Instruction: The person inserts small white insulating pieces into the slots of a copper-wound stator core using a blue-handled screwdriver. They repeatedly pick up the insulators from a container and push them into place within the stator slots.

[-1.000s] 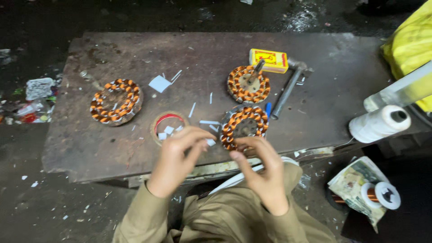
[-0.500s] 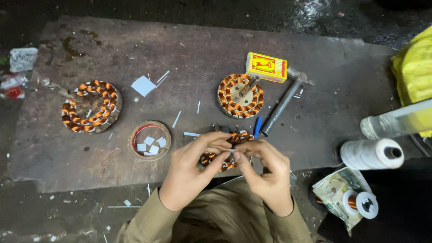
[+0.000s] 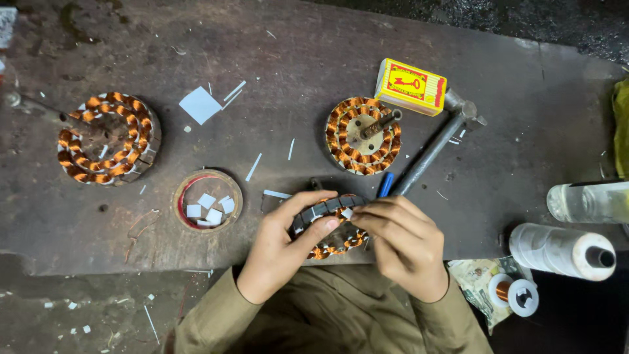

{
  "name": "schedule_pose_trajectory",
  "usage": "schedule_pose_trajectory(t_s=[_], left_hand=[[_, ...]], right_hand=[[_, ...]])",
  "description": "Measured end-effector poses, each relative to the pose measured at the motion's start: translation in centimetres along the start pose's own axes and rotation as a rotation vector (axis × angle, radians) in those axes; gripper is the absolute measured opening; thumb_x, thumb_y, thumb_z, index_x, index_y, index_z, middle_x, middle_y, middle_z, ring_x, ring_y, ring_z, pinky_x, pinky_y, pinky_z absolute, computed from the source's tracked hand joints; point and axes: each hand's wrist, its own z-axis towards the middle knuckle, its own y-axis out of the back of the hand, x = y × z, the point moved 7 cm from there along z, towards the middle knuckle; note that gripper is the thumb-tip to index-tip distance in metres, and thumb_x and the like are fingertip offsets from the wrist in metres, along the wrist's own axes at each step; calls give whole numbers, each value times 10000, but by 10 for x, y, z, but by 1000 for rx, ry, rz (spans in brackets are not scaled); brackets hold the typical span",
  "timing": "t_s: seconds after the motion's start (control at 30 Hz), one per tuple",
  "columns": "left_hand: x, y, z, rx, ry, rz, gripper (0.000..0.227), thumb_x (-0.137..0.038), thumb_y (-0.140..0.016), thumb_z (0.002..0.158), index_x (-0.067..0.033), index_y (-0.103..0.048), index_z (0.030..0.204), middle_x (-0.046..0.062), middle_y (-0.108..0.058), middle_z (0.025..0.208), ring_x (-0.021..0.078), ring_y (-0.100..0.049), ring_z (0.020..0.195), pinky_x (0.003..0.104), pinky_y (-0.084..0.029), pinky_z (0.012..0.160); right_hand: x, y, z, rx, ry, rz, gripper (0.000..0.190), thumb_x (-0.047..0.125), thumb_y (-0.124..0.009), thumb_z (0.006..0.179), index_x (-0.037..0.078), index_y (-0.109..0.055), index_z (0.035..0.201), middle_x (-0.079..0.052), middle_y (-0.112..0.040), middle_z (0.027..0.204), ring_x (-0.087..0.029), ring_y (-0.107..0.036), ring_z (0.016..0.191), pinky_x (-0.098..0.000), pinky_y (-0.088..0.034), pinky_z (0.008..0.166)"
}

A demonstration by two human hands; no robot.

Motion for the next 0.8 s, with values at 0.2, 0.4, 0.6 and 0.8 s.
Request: schedule_pose_trajectory(t_s=[0.2,0.4,0.6,0.8], left_hand=[[12,1,4,53,74,-212,327,-72,-756,913,16,-683,1220,60,-749,1104,83,-668,1035,268,-540,926],[10,1,11,114,74,-310,322,-47,-770,897,26,-683,1199,60,-751,1134,90,-679,1072,268,-536,974],[13,-1,8,50,144,-267,314,-79,-790,872,3,-713,1165,33,-761,1038,70,-678,962,264,-558,860],[9,1,9,40,83,-243,297,-104,-794,880,-11,-719,1152,27,-757,1007,69,-680,957,265,-563,871]], right_hand=[[-19,-2,6,80,-54,151,277,-157,-612,736,-20,-731,945,-133,-741,971,-272,-732,897,-354,-586,802],[-26,-4,11,112,-110,218,260,-166,-595,736,-4,-720,896,-126,-746,956,-259,-738,871,-345,-596,787],[-7,-5,16,89,-136,51,318,-171,-558,647,-19,-704,885,-128,-732,934,-253,-717,832,-350,-578,784],[6,-10,21,89,-159,-85,340,-160,-572,622,-29,-711,903,-134,-718,925,-261,-701,826,-333,-574,766]])
